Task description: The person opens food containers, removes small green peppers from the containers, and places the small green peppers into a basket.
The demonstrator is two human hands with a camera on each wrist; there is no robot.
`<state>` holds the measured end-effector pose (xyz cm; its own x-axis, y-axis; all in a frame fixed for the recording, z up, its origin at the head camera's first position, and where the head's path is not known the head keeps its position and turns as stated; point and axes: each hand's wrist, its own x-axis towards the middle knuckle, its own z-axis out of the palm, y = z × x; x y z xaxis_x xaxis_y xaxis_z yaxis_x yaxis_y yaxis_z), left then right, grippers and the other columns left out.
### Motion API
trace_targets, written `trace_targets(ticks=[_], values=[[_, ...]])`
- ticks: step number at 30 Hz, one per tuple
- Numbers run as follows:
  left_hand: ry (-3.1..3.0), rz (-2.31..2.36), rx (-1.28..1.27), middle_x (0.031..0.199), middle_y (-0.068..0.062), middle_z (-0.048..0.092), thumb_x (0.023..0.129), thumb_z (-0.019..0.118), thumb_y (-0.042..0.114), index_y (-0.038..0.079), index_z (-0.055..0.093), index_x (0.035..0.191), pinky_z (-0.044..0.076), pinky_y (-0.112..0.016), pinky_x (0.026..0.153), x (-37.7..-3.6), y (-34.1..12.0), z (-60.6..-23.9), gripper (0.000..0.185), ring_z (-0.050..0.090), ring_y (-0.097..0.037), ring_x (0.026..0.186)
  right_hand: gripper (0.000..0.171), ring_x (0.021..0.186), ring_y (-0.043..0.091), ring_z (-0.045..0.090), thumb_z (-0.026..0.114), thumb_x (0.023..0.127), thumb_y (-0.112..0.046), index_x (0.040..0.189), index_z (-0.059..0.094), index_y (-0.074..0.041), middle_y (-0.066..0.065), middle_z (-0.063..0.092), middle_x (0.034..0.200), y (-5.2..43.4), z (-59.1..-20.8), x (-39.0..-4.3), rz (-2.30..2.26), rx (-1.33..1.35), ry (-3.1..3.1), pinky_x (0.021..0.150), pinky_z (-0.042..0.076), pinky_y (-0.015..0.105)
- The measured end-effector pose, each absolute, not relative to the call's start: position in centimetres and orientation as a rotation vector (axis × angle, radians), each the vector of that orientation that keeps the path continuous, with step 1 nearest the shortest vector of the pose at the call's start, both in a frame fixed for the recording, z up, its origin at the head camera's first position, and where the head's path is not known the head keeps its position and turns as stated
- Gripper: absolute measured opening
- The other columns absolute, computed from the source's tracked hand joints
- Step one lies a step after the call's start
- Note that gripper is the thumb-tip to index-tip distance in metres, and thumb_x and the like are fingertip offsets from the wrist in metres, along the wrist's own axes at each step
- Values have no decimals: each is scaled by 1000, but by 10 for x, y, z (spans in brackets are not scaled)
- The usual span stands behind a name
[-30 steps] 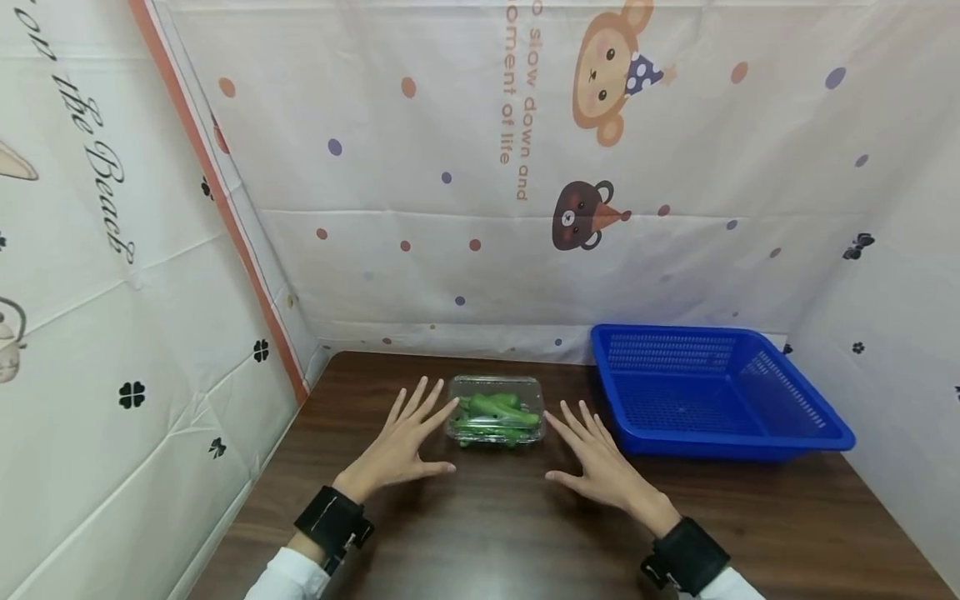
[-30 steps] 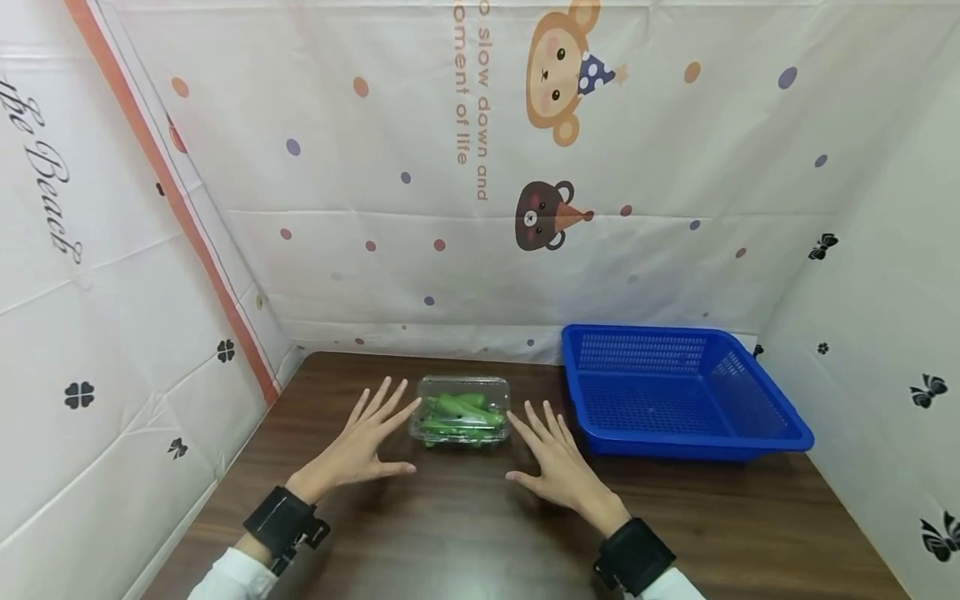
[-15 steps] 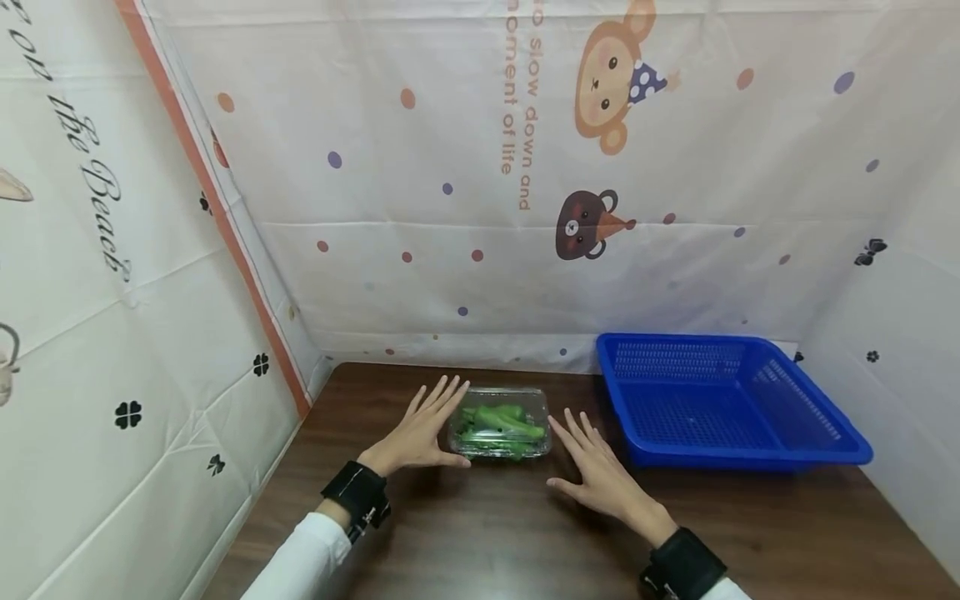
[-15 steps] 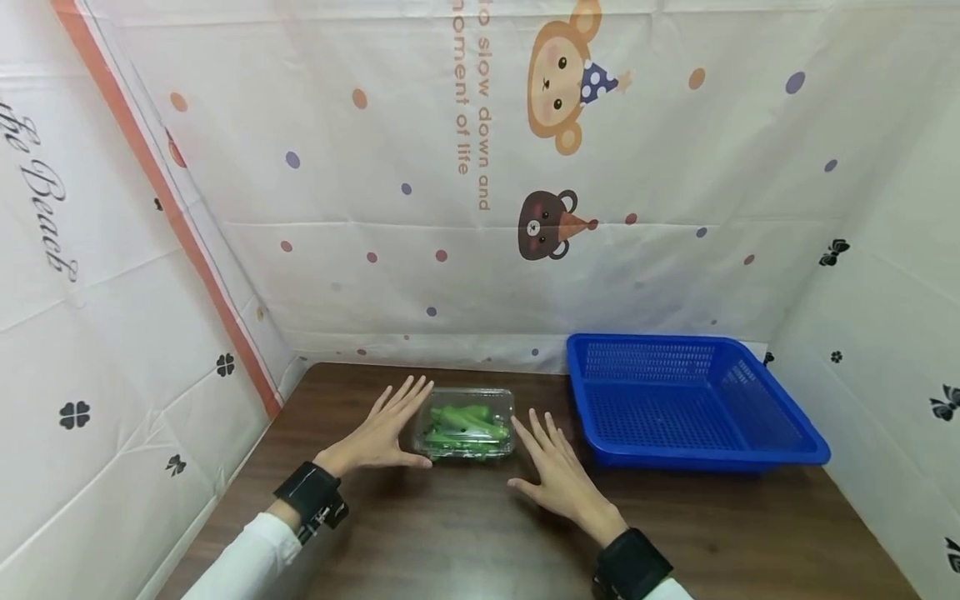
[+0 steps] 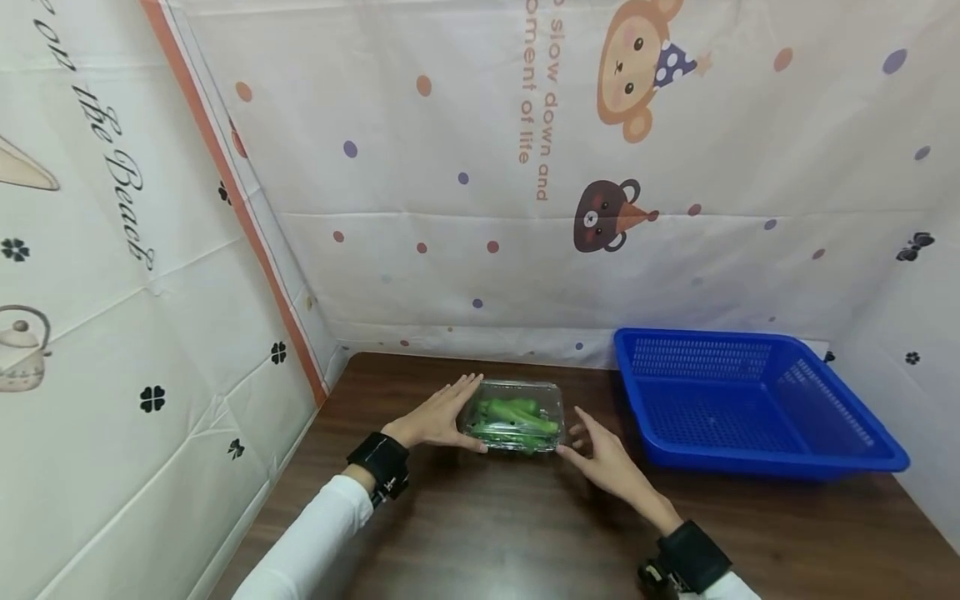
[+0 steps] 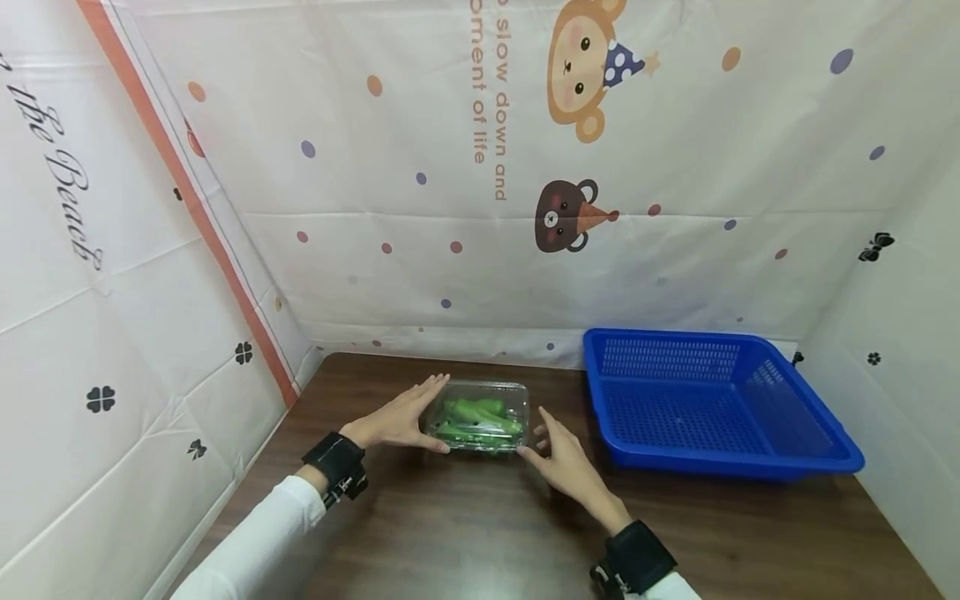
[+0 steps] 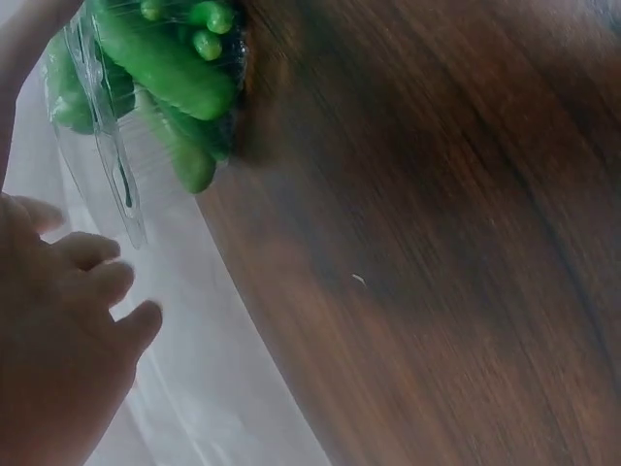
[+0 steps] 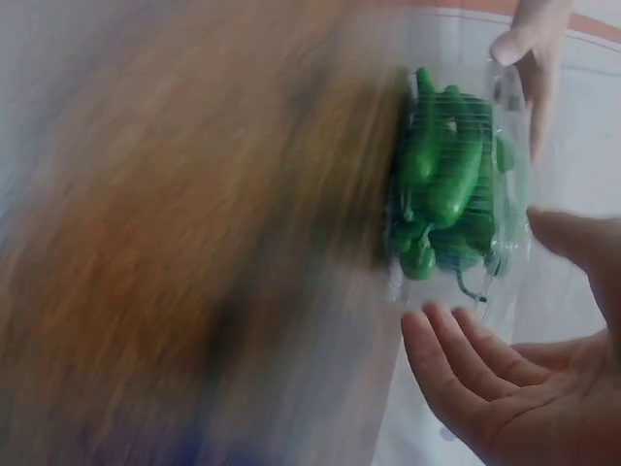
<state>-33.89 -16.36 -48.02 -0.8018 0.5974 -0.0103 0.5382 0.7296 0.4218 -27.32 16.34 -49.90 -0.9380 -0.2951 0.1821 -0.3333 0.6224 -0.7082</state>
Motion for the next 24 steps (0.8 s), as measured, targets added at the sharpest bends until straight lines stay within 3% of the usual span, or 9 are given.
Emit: trace_targets(ticks=[2, 5, 12, 19, 24], values=[[2786, 620, 917, 172, -19, 9, 83, 81, 53, 11, 9, 166, 20, -60, 129, -338, -163, -480, 118, 13, -37, 159, 72, 89, 30, 73, 74, 95, -20, 151, 39, 8, 19, 71, 109, 161, -498, -276, 1370, 505, -2772, 72, 63, 35], [2794, 664, 917, 172, -17, 9, 83, 82, 53, 13, 7, 166, 26, -60, 127, -336, -163, -482, 119, 18, -37, 158, 69, 82, 29, 74, 73, 95, -11, 151, 38, 9, 18, 70, 103, 156, -498, -279, 1613, 455, -2760, 67, 65, 32], [2761, 878, 861, 174, -9, 3, 84, 79, 56, 21, -4, 166, 33, -59, 124, -327, -158, -493, 122, 17, -34, 159, 80, 91, 30, 74, 69, 92, 6, 159, 25, 4, 19, 62, 103, 139, -504, -277, 2118, 156, -2549, 76, 67, 39], [2825, 890, 824, 172, -14, 7, 85, 77, 58, 11, 15, 165, 38, -61, 120, -321, -155, -502, 112, 28, -41, 153, 78, 91, 27, 74, 61, 96, 10, 161, 19, -1, 19, 65, 100, 133, -510, -274, 2403, -19, -2329, 80, 66, 38], [2838, 925, 796, 172, -13, 7, 87, 76, 58, 12, 18, 165, 39, -59, 119, -318, -155, -506, 107, 29, -42, 153, 74, 89, 19, 74, 56, 98, 11, 160, 19, 0, 14, 66, 97, 132, -515, -274, 2541, -43, -2208, 83, 66, 35]])
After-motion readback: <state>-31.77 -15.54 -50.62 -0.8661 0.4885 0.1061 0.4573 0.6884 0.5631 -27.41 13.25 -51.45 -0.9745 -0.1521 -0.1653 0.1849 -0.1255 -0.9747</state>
